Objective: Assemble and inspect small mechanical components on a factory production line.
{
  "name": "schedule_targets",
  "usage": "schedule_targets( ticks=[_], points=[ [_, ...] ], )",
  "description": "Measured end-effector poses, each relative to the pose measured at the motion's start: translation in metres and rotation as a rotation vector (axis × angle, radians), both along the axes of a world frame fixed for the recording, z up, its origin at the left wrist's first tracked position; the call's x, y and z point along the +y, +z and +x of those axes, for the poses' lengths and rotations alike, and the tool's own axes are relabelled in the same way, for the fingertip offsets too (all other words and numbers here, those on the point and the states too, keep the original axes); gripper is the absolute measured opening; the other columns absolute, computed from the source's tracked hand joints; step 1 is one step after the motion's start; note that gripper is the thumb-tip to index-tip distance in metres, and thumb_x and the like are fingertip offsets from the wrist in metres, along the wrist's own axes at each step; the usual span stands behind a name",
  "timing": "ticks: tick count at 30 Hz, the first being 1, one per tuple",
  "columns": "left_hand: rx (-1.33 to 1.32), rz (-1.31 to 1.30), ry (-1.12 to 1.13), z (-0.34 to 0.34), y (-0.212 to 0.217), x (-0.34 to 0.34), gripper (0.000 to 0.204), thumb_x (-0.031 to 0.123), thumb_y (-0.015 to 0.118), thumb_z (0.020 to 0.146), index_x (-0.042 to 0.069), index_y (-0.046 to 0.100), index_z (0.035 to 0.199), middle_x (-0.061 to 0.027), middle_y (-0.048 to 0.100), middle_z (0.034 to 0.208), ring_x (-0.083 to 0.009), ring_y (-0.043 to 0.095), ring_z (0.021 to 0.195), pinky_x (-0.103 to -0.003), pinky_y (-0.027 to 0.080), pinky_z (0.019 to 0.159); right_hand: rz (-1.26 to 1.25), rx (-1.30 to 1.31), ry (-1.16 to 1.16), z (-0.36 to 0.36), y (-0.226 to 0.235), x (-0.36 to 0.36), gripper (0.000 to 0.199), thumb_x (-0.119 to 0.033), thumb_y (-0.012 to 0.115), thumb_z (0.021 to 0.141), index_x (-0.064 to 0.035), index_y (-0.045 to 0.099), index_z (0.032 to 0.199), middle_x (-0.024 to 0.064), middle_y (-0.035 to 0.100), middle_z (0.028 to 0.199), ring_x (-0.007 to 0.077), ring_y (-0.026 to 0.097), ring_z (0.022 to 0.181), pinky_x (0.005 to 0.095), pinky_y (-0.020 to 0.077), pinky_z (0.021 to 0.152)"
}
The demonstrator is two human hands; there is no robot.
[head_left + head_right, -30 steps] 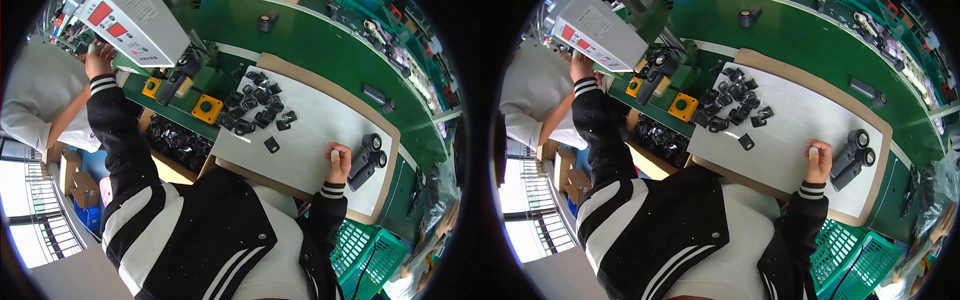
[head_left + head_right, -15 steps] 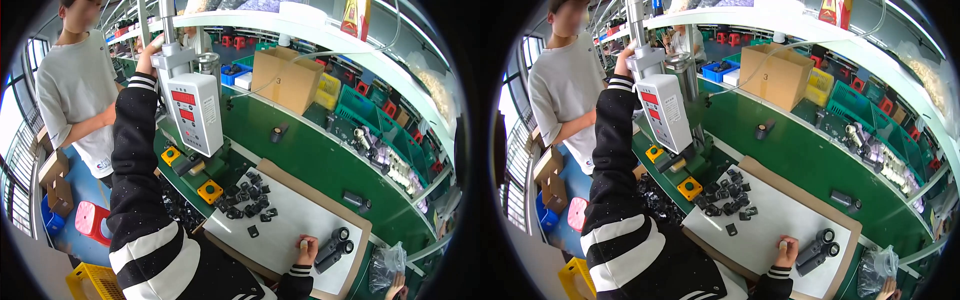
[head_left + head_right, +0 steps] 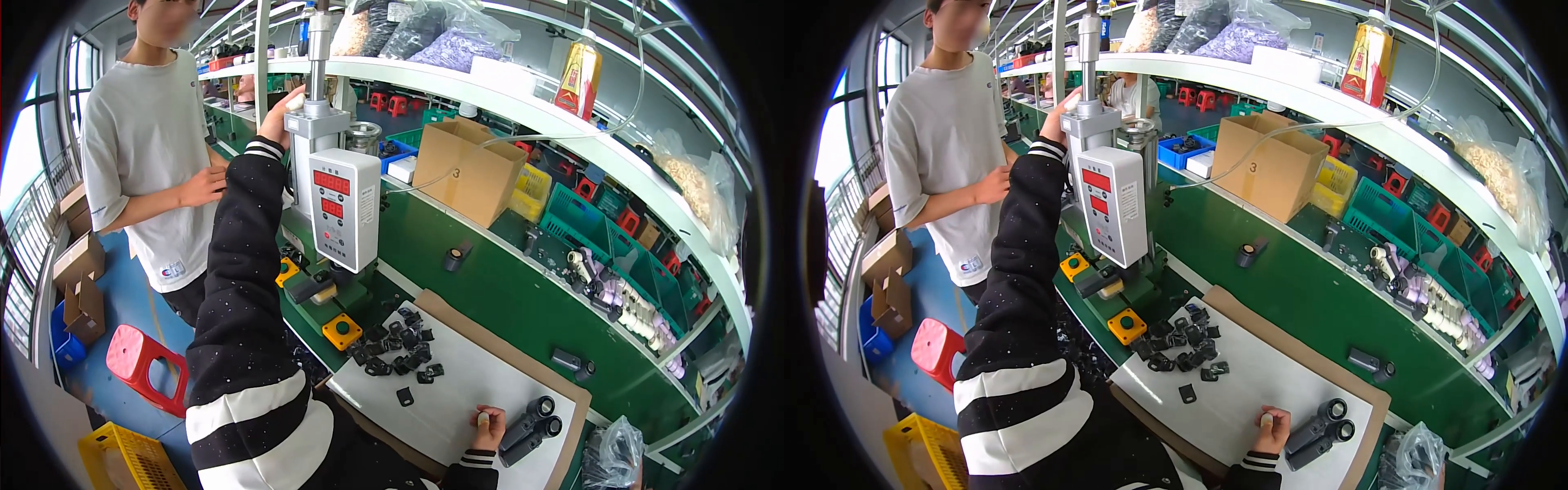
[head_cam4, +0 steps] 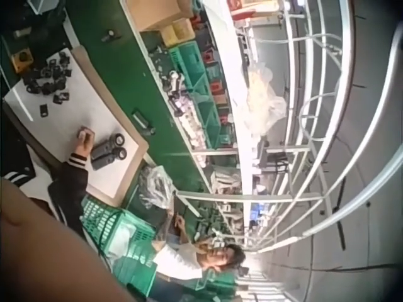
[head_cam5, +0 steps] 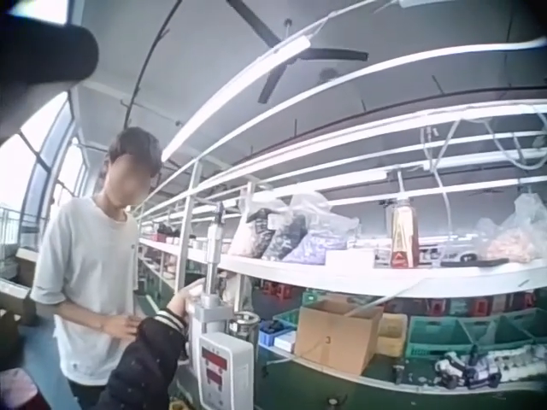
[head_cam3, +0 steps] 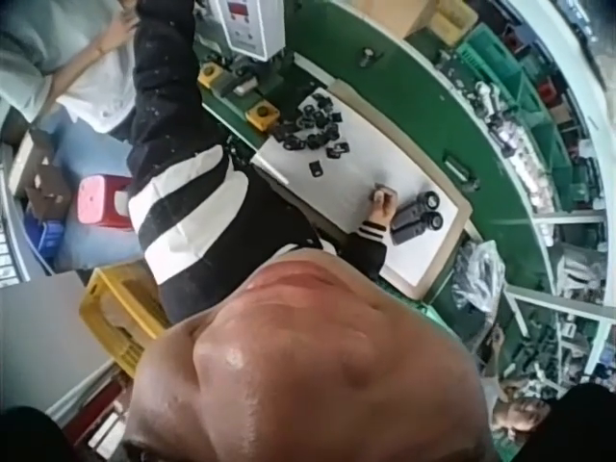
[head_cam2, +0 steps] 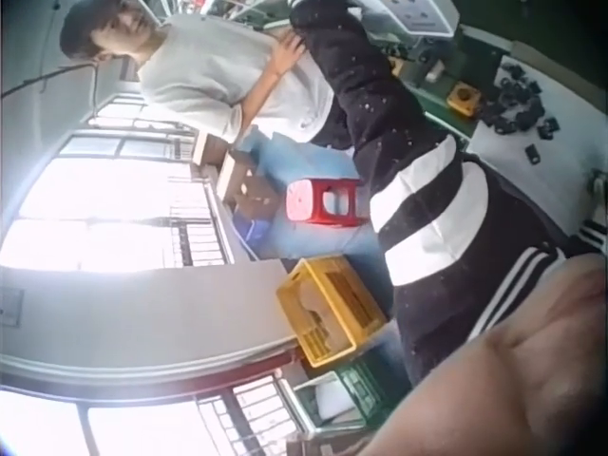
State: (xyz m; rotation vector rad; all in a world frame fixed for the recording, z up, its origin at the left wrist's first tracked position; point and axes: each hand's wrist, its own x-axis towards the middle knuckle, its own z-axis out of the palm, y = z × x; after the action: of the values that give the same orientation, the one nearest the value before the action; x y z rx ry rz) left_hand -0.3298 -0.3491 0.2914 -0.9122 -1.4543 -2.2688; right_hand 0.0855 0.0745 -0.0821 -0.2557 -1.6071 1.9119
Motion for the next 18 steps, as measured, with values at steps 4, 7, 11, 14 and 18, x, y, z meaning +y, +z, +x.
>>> schedule_targets(
  ticks=[4,7,11,14,18],
  points=[
    [0.015,0.016,-0.061,-0.017,-0.005,-0.014,0.051,0.014,0.055,0.088,0.001,0.043,0.136,-0.0153,0.053,0.129,-0.0230,0.053,0.114,-0.030,0.038,0.097,0.013,0.000,-0.004,-0.003,0.003,-0.003,0.015,0.004,0.044,0.083,-0.0040,0.051,0.094,0.0129,0.060,0.099,0.0152,0.051,0.067,0.0247,0.0446,0.061],
    [0.002,0.005,-0.060,-0.018,-0.004,-0.014,0.052,0.013,0.055,0.088,0.001,0.042,0.137,-0.0157,0.052,0.130,-0.0230,0.053,0.114,-0.031,0.038,0.098,0.027,-0.001,0.000,-0.002,0.004,-0.004,0.015,0.003,0.043,0.082,-0.0042,0.050,0.093,0.0131,0.059,0.099,0.0154,0.049,0.066,0.0252,0.0427,0.061],
    [-0.013,-0.041,-0.061,-0.015,0.002,-0.005,0.050,0.015,0.054,0.089,0.001,0.044,0.136,-0.0145,0.050,0.133,-0.0219,0.050,0.118,-0.031,0.036,0.100,0.030,-0.002,-0.009,0.001,-0.002,0.000,0.011,-0.001,0.046,0.083,-0.0044,0.049,0.092,0.0129,0.059,0.099,0.0155,0.047,0.065,0.0258,0.0408,0.060],
    [-0.008,-0.064,0.085,-0.005,-0.003,0.020,0.047,0.021,0.054,0.090,0.002,0.047,0.133,-0.0116,0.049,0.134,-0.0210,0.046,0.121,-0.031,0.032,0.101,0.057,0.123,-0.018,0.012,-0.017,0.003,0.014,0.004,0.045,0.082,-0.0037,0.052,0.091,0.0129,0.060,0.098,0.0143,0.049,0.065,0.0241,0.0426,0.059],
    [-0.080,-0.008,-0.072,-0.053,-0.072,-0.066,0.041,0.027,0.051,0.091,0.005,0.055,0.126,-0.0089,0.056,0.125,-0.0192,0.050,0.113,-0.031,0.034,0.099,0.114,0.088,-0.077,-0.004,-0.018,-0.002,0.011,0.003,0.048,0.082,-0.0039,0.053,0.090,0.0094,0.059,0.091,0.0135,0.048,0.068,0.0236,0.0415,0.062]
  ],
)
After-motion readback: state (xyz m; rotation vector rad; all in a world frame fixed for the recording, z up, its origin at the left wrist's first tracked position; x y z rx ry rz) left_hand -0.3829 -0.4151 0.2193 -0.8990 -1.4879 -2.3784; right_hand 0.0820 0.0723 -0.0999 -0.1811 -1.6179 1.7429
